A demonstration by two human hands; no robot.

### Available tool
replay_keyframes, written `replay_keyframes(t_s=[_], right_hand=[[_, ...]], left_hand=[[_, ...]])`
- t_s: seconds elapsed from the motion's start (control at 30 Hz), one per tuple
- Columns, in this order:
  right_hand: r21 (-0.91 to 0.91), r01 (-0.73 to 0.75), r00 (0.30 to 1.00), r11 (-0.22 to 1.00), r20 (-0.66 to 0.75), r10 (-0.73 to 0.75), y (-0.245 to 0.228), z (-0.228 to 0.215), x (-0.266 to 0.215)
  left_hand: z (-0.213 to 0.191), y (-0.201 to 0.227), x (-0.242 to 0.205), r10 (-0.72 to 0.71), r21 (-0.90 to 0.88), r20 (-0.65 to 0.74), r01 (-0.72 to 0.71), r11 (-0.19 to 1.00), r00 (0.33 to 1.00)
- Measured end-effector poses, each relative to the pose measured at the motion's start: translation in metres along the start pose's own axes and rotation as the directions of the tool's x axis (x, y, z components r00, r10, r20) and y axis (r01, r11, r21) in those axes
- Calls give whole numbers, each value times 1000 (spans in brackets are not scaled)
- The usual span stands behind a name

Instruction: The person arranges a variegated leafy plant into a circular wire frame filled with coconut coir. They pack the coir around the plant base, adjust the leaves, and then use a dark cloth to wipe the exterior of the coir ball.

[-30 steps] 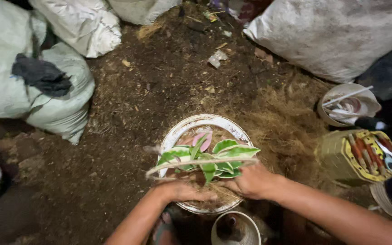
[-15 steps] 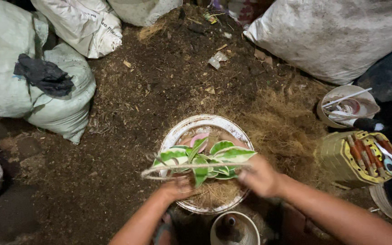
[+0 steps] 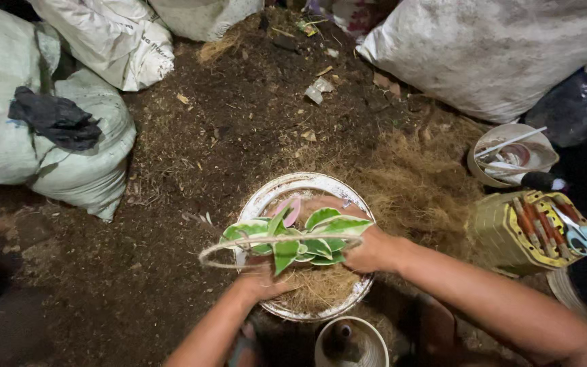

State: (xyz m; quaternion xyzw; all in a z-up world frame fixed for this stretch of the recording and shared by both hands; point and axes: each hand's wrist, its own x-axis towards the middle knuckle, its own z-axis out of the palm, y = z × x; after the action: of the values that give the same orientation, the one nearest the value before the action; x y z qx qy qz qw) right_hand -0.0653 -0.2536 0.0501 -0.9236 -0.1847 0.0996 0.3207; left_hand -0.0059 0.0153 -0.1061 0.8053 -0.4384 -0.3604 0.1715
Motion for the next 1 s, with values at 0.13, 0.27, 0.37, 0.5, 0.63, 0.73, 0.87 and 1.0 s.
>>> replay_keyframes(t_s=[0.13,0.27,0.37,0.5,0.63,0.73,0.87,1.0], right_hand=[[83,156,961,984,-244,-132,-1,3,-1],[238,170,884,956,-466,-41,8,3,-10],[314,129,749,940,-652,115,38,-27,-24],[472,-123,553,873,-698,456,69,-81,-68],[344,-149,589,927,-722,363,42,-117,-101],[460,88,770,884,-594,232,-3,-136,-109],[62,44,826,997,-564,-1,-46,-160,-118],[-53,-296,760,954,-617,202,-46,-146,-148]], left_hand=[[-4,-1,1,44,-6,-23,-44,999,999],[-26,23,-8,49,49,-29,-48,998,998],[-61,48,-32,-373,-521,-342,156,839,862],[-122,85,-70,-358,-698,-362,4,716,861],[-172,128,-111,-391,-720,-565,-204,663,727],[-194,168,-137,-344,-726,-677,-510,462,651],[-204,210,-171,-514,-787,-614,-515,339,600],[-178,214,-207,-586,-699,-674,-644,311,449]])
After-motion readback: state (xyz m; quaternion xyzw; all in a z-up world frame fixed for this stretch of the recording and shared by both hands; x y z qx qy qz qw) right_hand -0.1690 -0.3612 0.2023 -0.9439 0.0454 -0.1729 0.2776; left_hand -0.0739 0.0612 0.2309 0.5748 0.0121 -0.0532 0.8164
